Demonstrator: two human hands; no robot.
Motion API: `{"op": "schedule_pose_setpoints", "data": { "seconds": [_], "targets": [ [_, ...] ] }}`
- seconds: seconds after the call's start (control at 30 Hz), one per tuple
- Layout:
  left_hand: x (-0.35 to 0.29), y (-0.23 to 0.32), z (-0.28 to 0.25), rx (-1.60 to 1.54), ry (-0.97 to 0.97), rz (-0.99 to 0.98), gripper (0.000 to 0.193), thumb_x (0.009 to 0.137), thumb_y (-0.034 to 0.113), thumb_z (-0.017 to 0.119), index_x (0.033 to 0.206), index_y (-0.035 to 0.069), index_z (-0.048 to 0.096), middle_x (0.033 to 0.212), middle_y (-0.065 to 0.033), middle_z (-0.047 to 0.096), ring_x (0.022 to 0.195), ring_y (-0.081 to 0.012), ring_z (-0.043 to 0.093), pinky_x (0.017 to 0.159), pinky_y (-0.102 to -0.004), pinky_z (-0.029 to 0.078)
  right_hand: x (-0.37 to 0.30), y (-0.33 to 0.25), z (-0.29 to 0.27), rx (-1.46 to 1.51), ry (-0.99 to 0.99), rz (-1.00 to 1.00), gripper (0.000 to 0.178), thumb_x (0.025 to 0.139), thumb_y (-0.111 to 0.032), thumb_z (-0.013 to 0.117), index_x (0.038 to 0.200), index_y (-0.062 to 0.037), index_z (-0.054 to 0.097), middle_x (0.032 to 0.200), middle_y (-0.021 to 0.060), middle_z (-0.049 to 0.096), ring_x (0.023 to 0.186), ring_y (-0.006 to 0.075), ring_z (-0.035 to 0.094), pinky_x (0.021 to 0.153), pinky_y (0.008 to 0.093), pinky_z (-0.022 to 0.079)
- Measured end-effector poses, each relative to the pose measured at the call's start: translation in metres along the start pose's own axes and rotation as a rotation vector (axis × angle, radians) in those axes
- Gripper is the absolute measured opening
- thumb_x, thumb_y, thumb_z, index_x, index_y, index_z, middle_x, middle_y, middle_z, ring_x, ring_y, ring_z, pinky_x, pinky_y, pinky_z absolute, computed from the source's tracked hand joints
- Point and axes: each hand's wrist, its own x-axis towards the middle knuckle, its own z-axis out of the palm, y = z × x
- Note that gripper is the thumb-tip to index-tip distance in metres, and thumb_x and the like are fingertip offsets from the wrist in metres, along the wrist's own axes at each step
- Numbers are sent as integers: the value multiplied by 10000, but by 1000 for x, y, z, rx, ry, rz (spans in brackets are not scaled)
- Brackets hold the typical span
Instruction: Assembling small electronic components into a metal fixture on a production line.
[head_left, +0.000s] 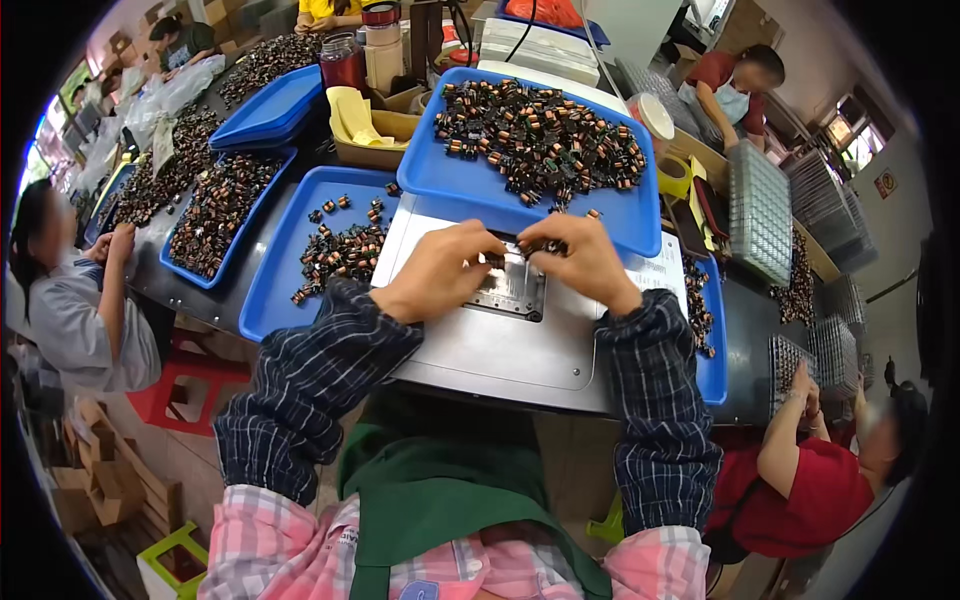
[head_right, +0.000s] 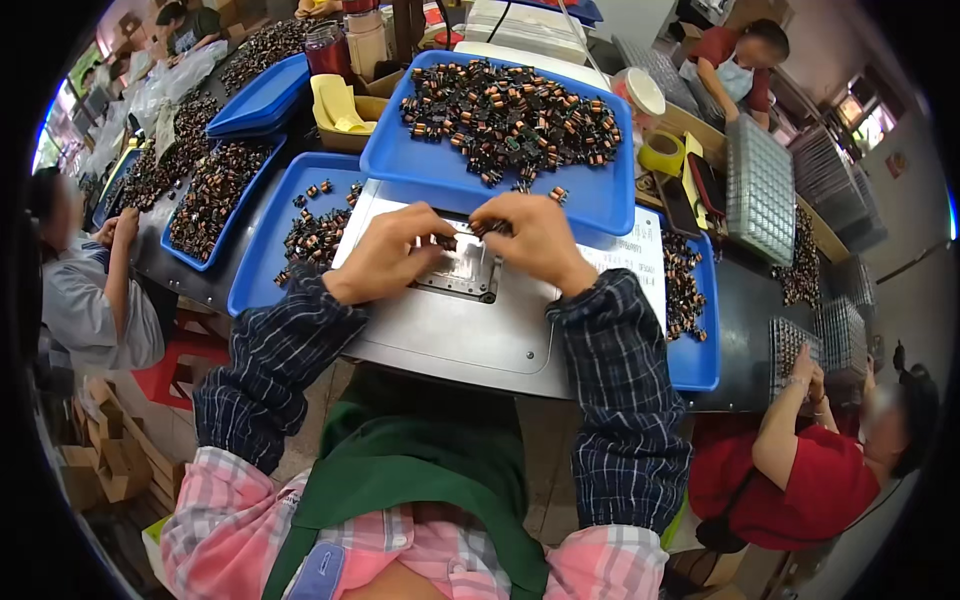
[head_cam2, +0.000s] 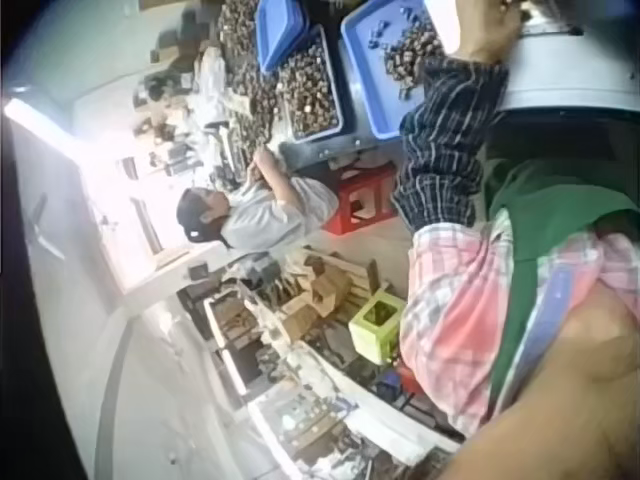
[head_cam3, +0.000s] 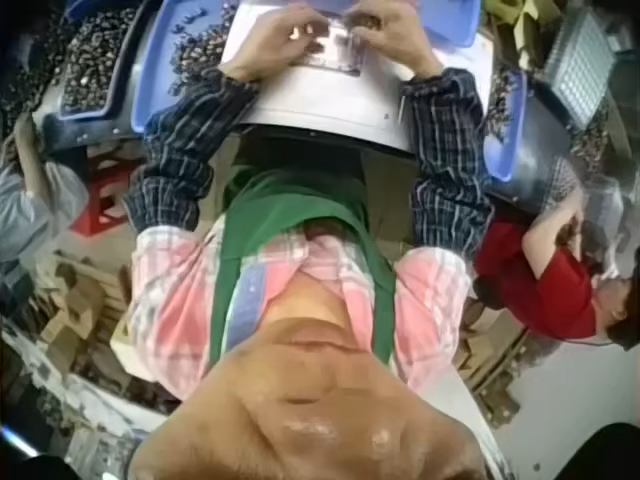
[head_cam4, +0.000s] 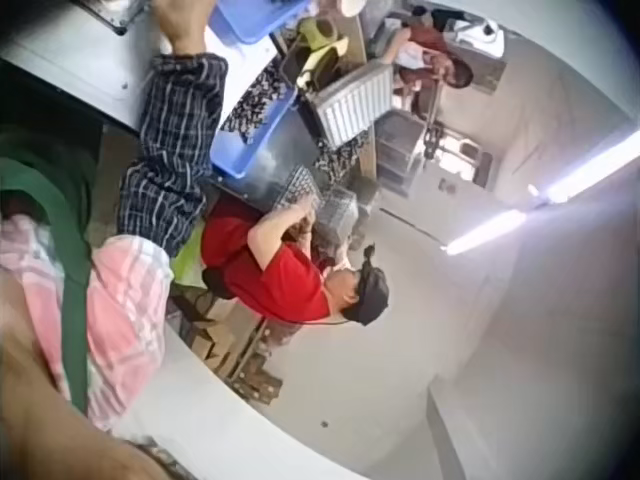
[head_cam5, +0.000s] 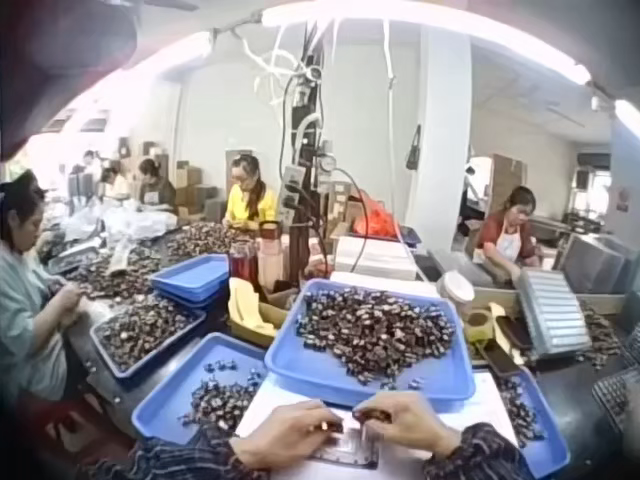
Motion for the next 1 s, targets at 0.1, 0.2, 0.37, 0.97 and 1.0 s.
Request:
{"op": "schedule_pose_setpoints", "data": {
  "seconds": [0.1, 0.2, 0.37, 0.97, 1.0],
  "targets": [
    [-19, -4, -23, -15, 198, -89, 196, 699, -39, 562, 889, -5, 594, 789, -64, 594, 671, -130, 532, 611, -236, 430, -7, -16, 14, -116, -13, -109, 215, 654, -11, 602, 863, -50, 636, 767, 87, 610, 698, 201, 601, 623, 280, 469],
    [-42, -22, -40, 3, 416, -307, 197, 710, -20, 574, 905, -3, 599, 800, -50, 602, 700, -102, 551, 621, -220, 438, -7, -19, 14, -240, -36, -158, 180, 672, -41, 580, 838, -77, 639, 759, 54, 593, 678, 248, 569, 603, 314, 444],
    [-81, -70, -55, 166, 405, -456, 221, 717, 8, 596, 938, 7, 597, 868, -54, 591, 755, -111, 566, 630, -219, 437, -4, -25, 21, -346, -57, -222, 153, 677, -40, 562, 797, -92, 643, 716, 48, 572, 642, 248, 557, 564, 341, 425],
    [74, -78, -14, 815, 192, -106, 343, 664, 153, 637, 1004, 119, 608, 1139, -42, 516, 1020, -255, 479, 893, -411, 325, 0, 2, -23, 50, 89, -96, 218, 682, 3, 606, 897, -23, 636, 802, 78, 636, 739, 131, 603, 653, 239, 473],
    [71, -75, -17, 789, 142, -117, 310, 662, 124, 636, 972, 117, 619, 1098, -41, 538, 990, -250, 487, 861, -391, 362, -1, 7, -36, 25, 191, -23, 233, 677, -5, 614, 908, -24, 637, 789, 71, 634, 746, 115, 595, 657, 236, 470]
  ]
}}
